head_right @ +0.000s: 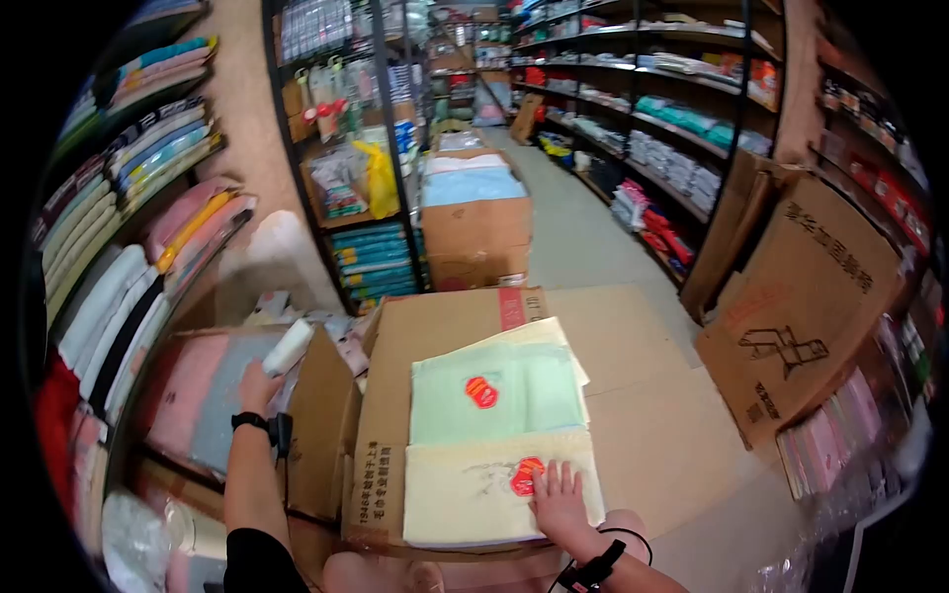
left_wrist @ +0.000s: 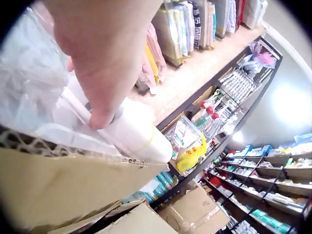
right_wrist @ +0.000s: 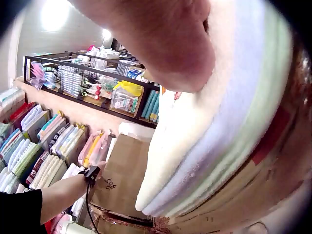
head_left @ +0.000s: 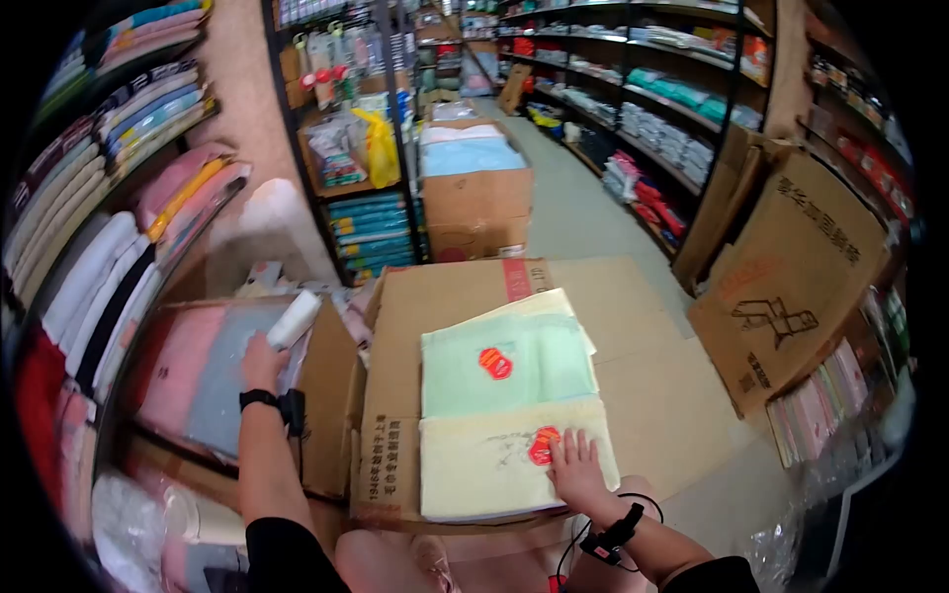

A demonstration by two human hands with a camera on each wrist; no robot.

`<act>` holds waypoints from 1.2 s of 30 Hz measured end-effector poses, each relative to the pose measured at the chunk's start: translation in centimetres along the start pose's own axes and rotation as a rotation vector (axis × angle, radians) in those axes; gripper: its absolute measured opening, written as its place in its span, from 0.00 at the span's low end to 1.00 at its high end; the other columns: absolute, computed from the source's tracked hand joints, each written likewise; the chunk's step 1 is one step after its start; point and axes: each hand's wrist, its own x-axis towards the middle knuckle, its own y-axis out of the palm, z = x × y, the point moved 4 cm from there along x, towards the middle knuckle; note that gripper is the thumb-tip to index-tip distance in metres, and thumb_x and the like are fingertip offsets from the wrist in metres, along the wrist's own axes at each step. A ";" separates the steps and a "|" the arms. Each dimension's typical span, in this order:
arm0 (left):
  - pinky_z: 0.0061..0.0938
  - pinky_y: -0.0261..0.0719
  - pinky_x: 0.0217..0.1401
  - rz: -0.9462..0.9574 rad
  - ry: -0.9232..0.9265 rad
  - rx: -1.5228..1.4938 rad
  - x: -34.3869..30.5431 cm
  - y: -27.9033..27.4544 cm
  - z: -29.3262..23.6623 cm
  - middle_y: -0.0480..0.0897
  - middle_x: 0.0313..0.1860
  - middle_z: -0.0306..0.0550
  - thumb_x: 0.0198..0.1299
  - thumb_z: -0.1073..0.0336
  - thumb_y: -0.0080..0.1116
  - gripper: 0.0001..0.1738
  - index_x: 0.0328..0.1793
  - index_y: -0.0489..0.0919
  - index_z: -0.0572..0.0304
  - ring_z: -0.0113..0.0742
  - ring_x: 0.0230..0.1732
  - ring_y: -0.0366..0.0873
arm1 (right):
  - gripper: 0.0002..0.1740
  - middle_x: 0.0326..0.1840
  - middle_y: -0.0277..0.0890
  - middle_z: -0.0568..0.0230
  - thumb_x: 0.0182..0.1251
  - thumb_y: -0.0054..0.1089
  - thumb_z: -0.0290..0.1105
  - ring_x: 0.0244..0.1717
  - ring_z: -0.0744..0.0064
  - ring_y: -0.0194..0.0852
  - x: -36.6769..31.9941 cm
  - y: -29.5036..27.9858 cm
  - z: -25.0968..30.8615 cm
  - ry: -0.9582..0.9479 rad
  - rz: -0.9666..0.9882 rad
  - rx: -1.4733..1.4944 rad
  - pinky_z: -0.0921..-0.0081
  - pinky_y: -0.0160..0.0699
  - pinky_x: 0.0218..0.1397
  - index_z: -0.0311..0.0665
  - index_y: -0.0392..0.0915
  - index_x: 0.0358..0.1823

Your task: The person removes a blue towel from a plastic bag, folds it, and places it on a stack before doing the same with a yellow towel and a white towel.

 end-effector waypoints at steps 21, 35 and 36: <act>0.29 0.80 0.31 1.358 -0.318 -2.022 -38.5 0.4 -6.8 0.79 0.39 0.51 0.61 0.46 0.46 0.28 0.58 0.67 0.60 0.44 0.35 0.80 | 0.22 0.55 0.70 0.58 0.61 0.56 0.30 0.53 0.68 0.70 0.3 -6.5 1.7 0.073 -0.019 1.485 0.74 0.70 0.54 0.34 0.66 0.57; 0.25 0.69 0.54 1.217 -0.171 -1.774 -45.7 -3.2 -8.7 0.70 0.53 0.45 0.54 0.65 0.59 0.31 0.63 0.61 0.63 0.31 0.52 0.70 | 0.19 0.50 0.66 0.62 0.56 0.59 0.26 0.44 0.75 0.71 -6.8 -8.4 11.3 -0.115 0.060 1.406 0.79 0.74 0.43 0.35 0.71 0.51; 0.25 0.69 0.54 1.156 -0.024 -1.754 -45.5 -2.0 -8.4 0.70 0.53 0.44 0.51 0.65 0.61 0.33 0.63 0.61 0.64 0.30 0.52 0.69 | 0.19 0.50 0.66 0.62 0.56 0.59 0.26 0.44 0.75 0.71 -6.7 -8.4 11.0 -0.119 0.065 1.401 0.79 0.74 0.43 0.35 0.71 0.51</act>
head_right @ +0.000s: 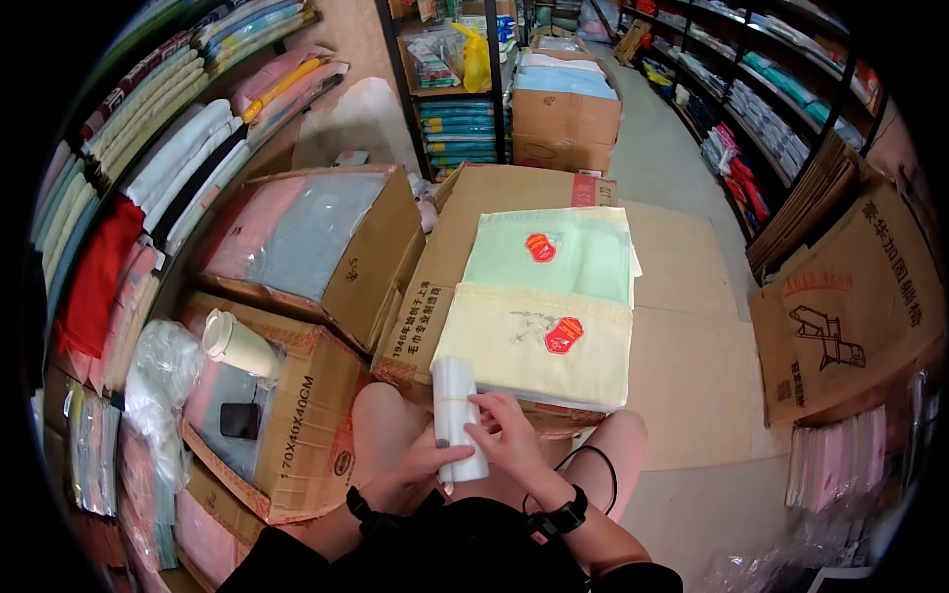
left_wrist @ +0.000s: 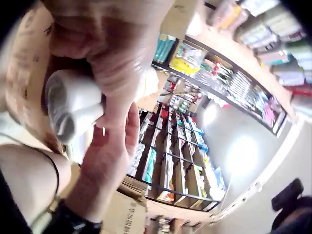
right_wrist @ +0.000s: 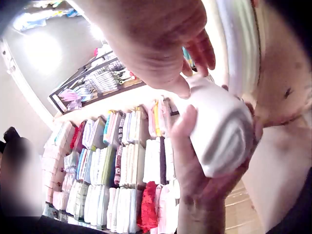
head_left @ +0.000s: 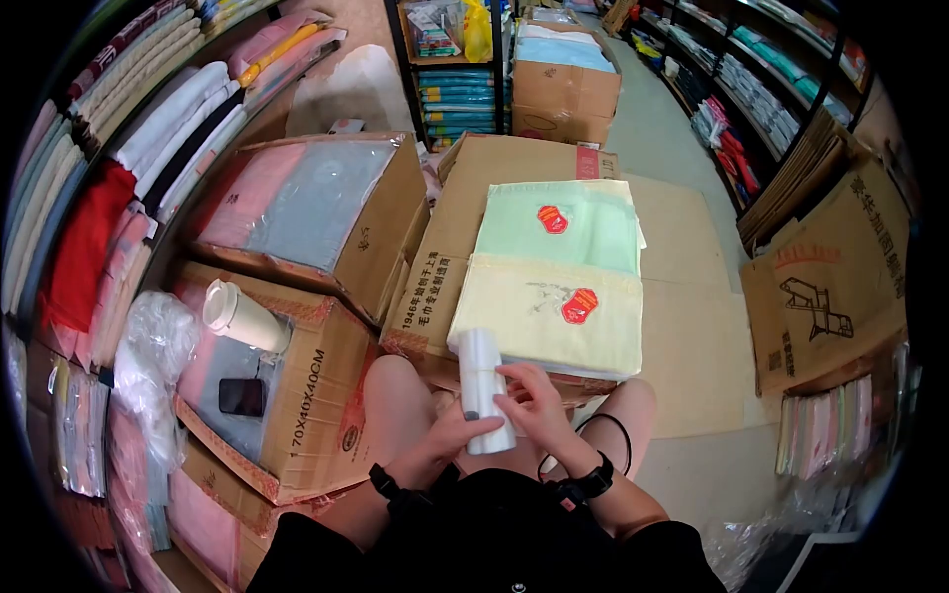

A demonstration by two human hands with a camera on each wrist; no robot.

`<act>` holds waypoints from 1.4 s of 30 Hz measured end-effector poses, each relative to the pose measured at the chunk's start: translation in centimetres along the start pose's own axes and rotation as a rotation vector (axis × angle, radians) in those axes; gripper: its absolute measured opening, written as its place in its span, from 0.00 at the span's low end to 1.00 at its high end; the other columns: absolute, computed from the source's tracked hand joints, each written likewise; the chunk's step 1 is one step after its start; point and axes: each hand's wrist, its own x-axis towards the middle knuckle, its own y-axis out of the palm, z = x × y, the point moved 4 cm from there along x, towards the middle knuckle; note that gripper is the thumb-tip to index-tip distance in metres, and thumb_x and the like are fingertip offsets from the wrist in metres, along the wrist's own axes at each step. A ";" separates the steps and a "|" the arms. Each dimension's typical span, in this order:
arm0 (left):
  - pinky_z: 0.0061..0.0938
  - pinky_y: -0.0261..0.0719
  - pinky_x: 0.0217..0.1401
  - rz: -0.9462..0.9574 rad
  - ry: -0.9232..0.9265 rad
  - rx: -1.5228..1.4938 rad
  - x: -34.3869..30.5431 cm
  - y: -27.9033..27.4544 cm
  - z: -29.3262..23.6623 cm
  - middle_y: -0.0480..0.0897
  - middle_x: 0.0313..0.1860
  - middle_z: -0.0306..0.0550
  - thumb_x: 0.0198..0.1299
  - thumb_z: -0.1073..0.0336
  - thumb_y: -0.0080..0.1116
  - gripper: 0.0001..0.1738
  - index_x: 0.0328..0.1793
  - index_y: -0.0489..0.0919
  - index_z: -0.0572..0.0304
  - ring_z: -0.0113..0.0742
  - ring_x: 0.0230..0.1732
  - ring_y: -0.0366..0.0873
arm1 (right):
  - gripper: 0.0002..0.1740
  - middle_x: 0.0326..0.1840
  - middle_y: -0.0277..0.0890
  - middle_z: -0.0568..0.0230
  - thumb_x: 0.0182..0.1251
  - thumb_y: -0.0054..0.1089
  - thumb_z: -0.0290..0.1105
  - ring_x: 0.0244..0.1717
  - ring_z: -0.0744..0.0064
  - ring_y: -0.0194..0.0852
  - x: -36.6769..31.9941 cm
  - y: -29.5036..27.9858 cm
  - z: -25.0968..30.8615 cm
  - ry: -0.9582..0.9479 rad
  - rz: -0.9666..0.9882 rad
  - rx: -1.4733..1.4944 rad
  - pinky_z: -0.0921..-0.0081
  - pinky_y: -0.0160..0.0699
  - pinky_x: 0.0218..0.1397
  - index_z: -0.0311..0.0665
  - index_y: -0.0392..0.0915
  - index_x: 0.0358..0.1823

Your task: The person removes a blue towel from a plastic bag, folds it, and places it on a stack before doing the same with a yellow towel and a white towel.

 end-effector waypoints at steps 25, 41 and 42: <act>0.20 0.68 0.48 0.183 -0.357 -0.121 -5.8 -3.5 2.1 0.72 0.46 0.42 0.49 0.63 0.65 0.36 0.61 0.61 0.66 0.26 0.48 0.69 | 0.04 0.21 0.74 0.61 0.49 0.58 0.25 0.23 0.73 0.72 9.0 -1.2 -3.9 0.137 0.135 -0.217 0.77 0.72 0.29 0.34 0.72 0.27; 0.23 0.65 0.54 0.128 -0.269 0.069 -7.5 -7.7 5.9 0.70 0.50 0.46 0.50 0.59 0.63 0.38 0.64 0.59 0.67 0.29 0.52 0.66 | 0.12 0.29 0.77 0.61 0.53 0.58 0.27 0.29 0.72 0.76 25.8 12.7 6.6 -0.364 0.160 0.020 0.76 0.74 0.35 0.35 0.75 0.40; 0.23 0.65 0.55 0.112 -0.260 0.074 -7.6 -7.5 5.4 0.70 0.50 0.46 0.50 0.59 0.63 0.38 0.63 0.59 0.67 0.29 0.52 0.66 | 0.12 0.30 0.77 0.62 0.55 0.58 0.28 0.29 0.73 0.76 25.8 12.8 6.7 -0.311 0.165 0.061 0.77 0.73 0.35 0.34 0.74 0.42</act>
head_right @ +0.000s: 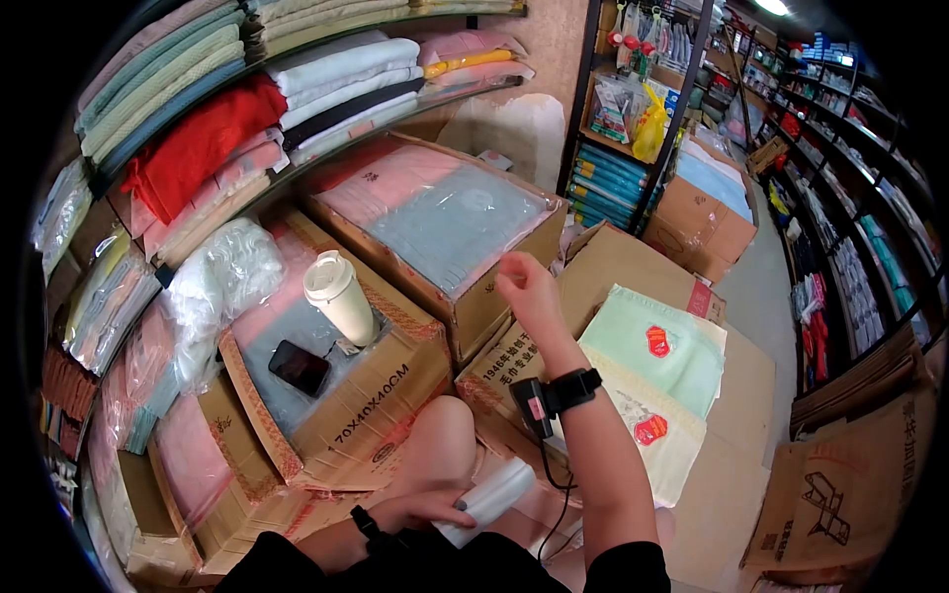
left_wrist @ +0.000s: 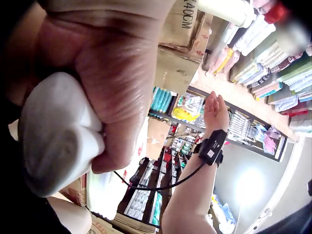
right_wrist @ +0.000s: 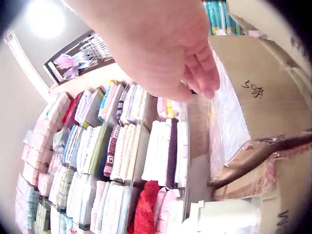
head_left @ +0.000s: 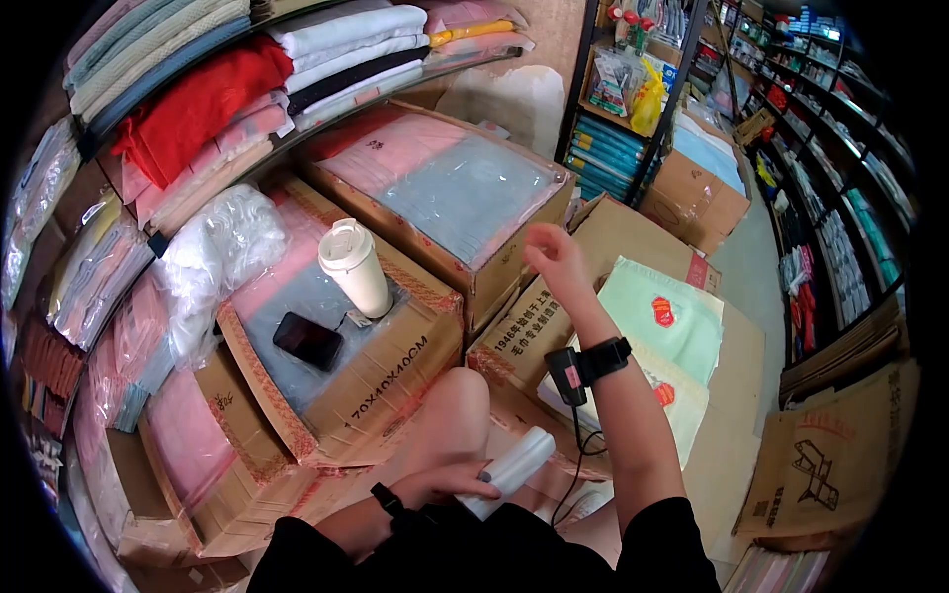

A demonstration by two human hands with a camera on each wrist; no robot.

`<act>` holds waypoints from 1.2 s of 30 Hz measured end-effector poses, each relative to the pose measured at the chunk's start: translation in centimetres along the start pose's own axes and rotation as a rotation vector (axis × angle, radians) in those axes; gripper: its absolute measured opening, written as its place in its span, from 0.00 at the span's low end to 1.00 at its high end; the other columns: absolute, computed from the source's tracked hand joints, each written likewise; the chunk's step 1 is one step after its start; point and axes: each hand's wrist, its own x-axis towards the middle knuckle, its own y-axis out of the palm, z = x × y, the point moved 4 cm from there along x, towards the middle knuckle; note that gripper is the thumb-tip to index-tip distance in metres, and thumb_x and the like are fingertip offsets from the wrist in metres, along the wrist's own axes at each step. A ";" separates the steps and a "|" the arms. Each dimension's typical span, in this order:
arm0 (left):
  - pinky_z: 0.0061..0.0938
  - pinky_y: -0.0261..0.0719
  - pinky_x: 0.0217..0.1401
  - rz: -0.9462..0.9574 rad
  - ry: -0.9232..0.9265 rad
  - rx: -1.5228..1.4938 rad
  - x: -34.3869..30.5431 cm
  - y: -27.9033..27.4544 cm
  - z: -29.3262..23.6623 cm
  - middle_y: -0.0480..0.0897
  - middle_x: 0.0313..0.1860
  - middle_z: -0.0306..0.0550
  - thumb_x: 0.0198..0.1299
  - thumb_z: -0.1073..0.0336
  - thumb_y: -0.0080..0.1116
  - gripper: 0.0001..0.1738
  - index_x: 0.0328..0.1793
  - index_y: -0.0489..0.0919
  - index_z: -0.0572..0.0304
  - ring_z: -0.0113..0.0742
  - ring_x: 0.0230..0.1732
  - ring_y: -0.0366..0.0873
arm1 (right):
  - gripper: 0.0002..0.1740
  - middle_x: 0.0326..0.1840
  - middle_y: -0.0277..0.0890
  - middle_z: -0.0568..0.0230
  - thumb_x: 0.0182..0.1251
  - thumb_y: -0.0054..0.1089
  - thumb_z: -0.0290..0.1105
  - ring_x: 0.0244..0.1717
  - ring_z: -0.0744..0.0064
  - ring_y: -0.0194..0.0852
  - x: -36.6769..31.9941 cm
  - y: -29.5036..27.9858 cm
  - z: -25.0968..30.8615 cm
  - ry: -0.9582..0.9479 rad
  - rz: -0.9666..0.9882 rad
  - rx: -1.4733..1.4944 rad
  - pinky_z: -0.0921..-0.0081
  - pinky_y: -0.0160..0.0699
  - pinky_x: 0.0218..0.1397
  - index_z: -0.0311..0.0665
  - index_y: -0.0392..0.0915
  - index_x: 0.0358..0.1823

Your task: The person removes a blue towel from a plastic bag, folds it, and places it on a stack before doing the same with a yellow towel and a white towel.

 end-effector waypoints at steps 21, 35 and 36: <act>0.28 0.71 0.55 -0.241 0.277 -0.376 3.0 1.0 -7.2 0.71 0.54 0.48 0.55 0.66 0.58 0.31 0.63 0.60 0.68 0.35 0.54 0.71 | 0.21 0.51 0.72 0.59 0.63 0.54 0.30 0.50 0.73 0.70 -26.1 -6.1 0.0 0.826 -0.053 0.685 0.75 0.72 0.52 0.30 0.65 0.56; 0.30 0.66 0.60 -0.341 0.477 0.040 4.2 -0.3 -7.1 0.68 0.59 0.48 0.64 0.51 0.45 0.31 0.66 0.57 0.64 0.36 0.58 0.68 | 0.21 0.50 0.72 0.59 0.61 0.54 0.28 0.48 0.72 0.73 -26.9 -8.2 2.3 0.740 -0.171 0.729 0.75 0.73 0.51 0.28 0.66 0.55; 0.30 0.65 0.62 -0.248 0.412 -0.275 4.8 -0.6 -6.4 0.68 0.60 0.48 0.64 0.49 0.43 0.31 0.66 0.57 0.64 0.36 0.58 0.67 | 0.22 0.50 0.72 0.58 0.60 0.54 0.28 0.48 0.71 0.73 -27.0 -8.4 2.4 0.740 -0.191 0.757 0.75 0.72 0.51 0.28 0.65 0.55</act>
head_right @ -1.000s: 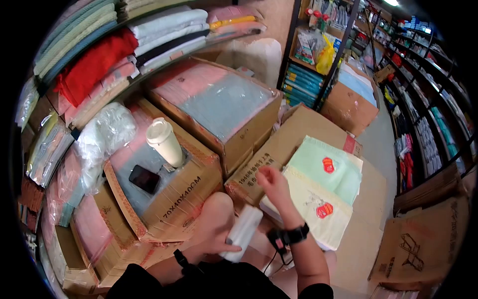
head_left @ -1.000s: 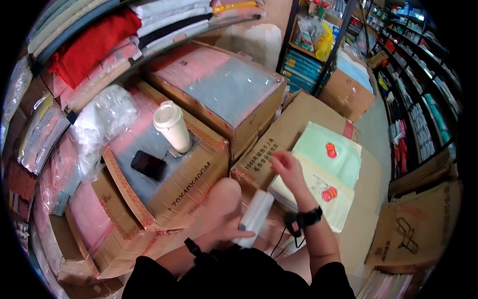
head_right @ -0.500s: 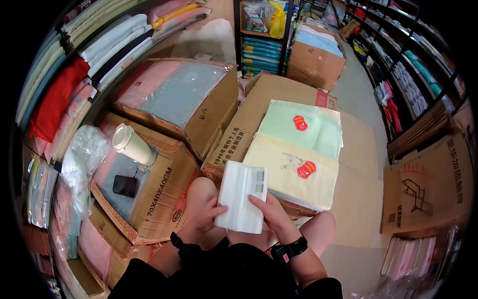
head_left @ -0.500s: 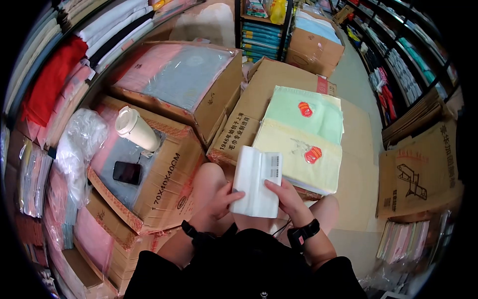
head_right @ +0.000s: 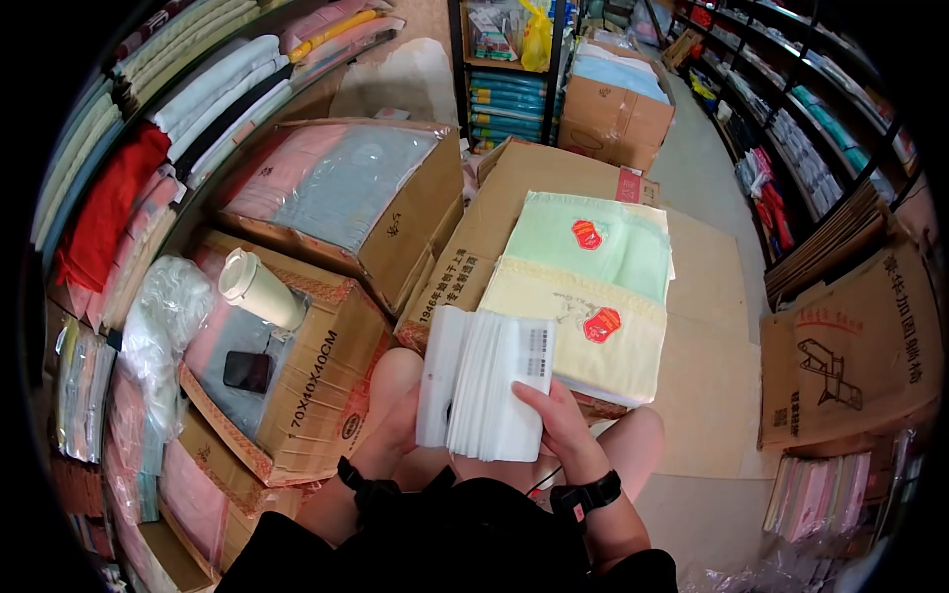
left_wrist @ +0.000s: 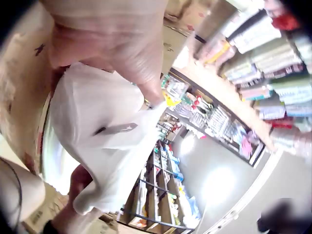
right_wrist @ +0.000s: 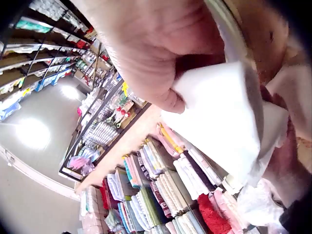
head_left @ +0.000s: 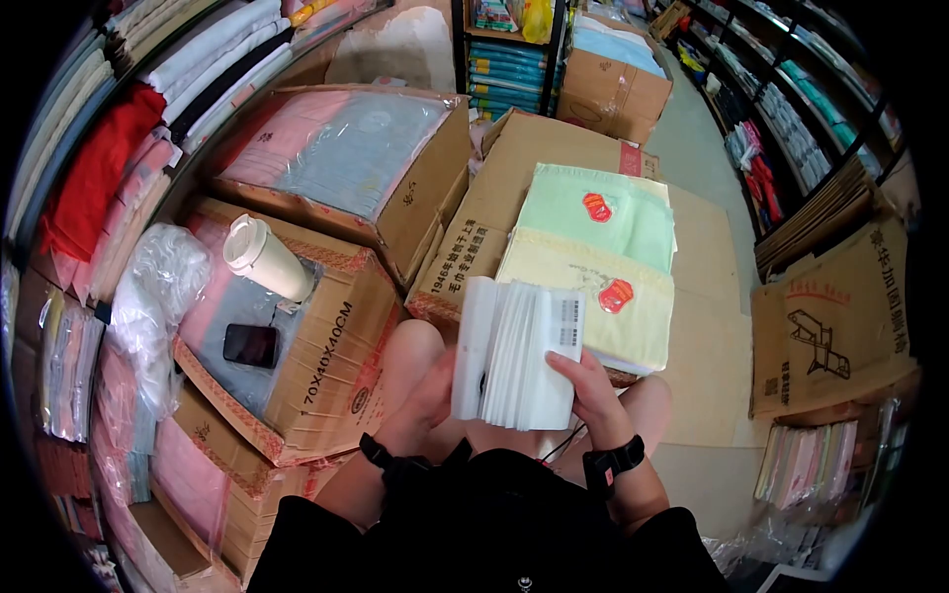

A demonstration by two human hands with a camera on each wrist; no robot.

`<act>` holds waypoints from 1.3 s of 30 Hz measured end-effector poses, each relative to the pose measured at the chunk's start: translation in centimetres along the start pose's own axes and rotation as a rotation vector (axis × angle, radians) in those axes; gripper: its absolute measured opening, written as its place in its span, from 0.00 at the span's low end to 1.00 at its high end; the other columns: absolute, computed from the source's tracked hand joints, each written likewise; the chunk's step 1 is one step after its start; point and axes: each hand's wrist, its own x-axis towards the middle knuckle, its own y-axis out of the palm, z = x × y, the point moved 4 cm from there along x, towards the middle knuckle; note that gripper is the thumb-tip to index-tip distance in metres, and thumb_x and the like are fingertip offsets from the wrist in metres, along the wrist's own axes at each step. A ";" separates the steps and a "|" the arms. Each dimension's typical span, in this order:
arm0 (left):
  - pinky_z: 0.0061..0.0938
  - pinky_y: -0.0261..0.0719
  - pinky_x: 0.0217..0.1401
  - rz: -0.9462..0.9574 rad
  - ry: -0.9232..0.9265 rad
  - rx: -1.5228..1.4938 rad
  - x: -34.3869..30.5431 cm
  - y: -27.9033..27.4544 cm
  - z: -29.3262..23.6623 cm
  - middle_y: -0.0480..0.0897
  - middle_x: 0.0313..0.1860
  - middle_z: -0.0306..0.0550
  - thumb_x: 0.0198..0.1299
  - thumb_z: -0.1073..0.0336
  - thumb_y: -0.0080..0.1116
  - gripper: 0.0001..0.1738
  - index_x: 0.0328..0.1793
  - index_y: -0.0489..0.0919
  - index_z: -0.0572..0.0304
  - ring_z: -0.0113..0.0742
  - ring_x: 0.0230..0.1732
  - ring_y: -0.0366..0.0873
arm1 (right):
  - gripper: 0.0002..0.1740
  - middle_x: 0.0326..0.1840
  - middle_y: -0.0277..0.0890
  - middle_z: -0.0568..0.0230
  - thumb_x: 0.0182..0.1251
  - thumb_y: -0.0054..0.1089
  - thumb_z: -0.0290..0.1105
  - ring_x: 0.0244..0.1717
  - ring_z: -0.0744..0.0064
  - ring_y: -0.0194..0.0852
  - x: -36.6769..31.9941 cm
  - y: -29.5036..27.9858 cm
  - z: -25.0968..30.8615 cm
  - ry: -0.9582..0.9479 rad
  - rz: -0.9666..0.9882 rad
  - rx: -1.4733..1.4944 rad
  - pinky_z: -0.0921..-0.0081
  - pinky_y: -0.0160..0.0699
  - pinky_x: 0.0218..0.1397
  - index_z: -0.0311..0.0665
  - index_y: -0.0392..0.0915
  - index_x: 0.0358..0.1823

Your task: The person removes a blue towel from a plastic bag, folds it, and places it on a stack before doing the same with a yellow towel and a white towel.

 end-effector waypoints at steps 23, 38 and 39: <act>0.31 0.71 0.57 0.100 -0.177 -0.070 -2.5 3.5 -3.2 0.74 0.53 0.50 0.55 0.65 0.57 0.28 0.61 0.64 0.69 0.37 0.54 0.72 | 0.25 0.53 0.69 0.57 0.63 0.48 0.36 0.50 0.67 0.72 0.9 -3.0 -3.1 0.111 0.217 0.378 0.71 0.73 0.53 0.30 0.61 0.59; 0.36 0.76 0.51 0.012 0.074 -0.226 -5.4 -3.0 -6.1 0.74 0.51 0.57 0.47 0.69 0.54 0.31 0.60 0.64 0.71 0.47 0.49 0.76 | 0.44 0.66 0.56 0.59 0.63 0.23 0.66 0.65 0.67 0.56 1.1 0.3 -3.3 0.112 0.238 0.372 0.70 0.56 0.67 0.38 0.48 0.69; 0.35 0.74 0.53 0.030 0.078 -0.267 -5.4 -3.0 -6.3 0.74 0.52 0.57 0.46 0.69 0.54 0.32 0.60 0.63 0.71 0.47 0.50 0.75 | 0.44 0.66 0.56 0.59 0.63 0.23 0.66 0.65 0.67 0.56 1.2 -0.2 -3.4 0.109 0.240 0.377 0.70 0.56 0.67 0.38 0.48 0.69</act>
